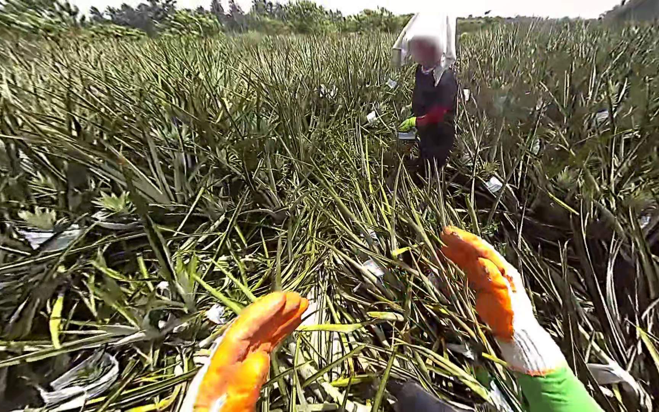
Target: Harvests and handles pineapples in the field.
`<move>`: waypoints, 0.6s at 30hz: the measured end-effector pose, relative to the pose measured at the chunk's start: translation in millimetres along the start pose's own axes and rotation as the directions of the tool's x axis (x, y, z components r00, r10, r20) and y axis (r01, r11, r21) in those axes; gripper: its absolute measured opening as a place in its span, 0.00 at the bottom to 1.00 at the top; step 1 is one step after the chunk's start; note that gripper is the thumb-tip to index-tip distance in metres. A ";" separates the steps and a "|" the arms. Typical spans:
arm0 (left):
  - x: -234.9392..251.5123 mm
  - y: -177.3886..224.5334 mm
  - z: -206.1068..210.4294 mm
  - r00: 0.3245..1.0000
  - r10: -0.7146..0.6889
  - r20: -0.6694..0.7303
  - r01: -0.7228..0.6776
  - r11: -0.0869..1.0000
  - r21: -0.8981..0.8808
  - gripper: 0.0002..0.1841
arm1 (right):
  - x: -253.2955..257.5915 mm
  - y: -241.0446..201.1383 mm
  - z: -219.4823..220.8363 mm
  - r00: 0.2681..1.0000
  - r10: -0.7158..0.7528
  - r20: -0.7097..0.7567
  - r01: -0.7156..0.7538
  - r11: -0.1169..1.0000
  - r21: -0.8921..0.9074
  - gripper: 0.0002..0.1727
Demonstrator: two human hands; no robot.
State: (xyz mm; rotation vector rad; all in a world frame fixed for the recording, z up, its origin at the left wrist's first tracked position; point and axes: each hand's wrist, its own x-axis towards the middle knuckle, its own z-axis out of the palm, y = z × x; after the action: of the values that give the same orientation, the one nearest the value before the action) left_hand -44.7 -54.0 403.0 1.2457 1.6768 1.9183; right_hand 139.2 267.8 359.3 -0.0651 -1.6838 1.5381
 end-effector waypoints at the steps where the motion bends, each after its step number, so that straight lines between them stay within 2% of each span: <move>1: 12.8 -5.2 4.2 1.000 0.001 0.024 0.000 1.000 -0.016 0.31 | 3.7 0.9 -8.1 1.000 -0.015 -0.025 0.015 1.000 -0.001 0.41; 3: 35.5 -13.6 13.7 0.998 -0.010 0.054 0.011 1.000 -0.018 0.33 | 10.6 2.8 -21.6 0.996 -0.034 -0.079 0.032 0.999 -0.019 0.40; 6: 66.3 -23.3 30.8 0.999 -0.037 0.012 0.036 0.999 0.020 0.36 | 21.0 11.7 -38.6 0.990 -0.047 -0.132 0.044 0.999 -0.025 0.35; 10: 108.3 -53.1 21.9 0.990 0.017 0.138 -0.011 0.999 -0.046 0.34 | 48.6 23.3 -57.3 0.988 -0.076 -0.132 0.077 0.997 -0.005 0.36; 14: 181.3 -73.6 26.3 0.998 -0.049 0.044 0.050 0.998 -0.031 0.31 | 118.4 29.7 -66.5 0.979 -0.083 -0.188 0.088 0.996 0.018 0.32; 16: 226.3 -95.4 25.6 0.996 -0.085 -0.027 0.084 0.995 -0.047 0.31 | 165.8 38.5 -68.3 0.977 -0.019 -0.211 0.040 0.995 0.096 0.29; 18: 267.9 -119.6 32.2 0.975 -0.175 -0.135 0.153 0.975 -0.160 0.32 | 214.4 56.3 -66.4 0.964 0.090 -0.251 -0.044 0.982 0.183 0.31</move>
State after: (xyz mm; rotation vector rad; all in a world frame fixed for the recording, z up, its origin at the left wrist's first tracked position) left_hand -211.1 189.7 399.7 0.8994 1.6154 2.0341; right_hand 12.1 451.8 418.4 -0.2225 -1.3484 1.6459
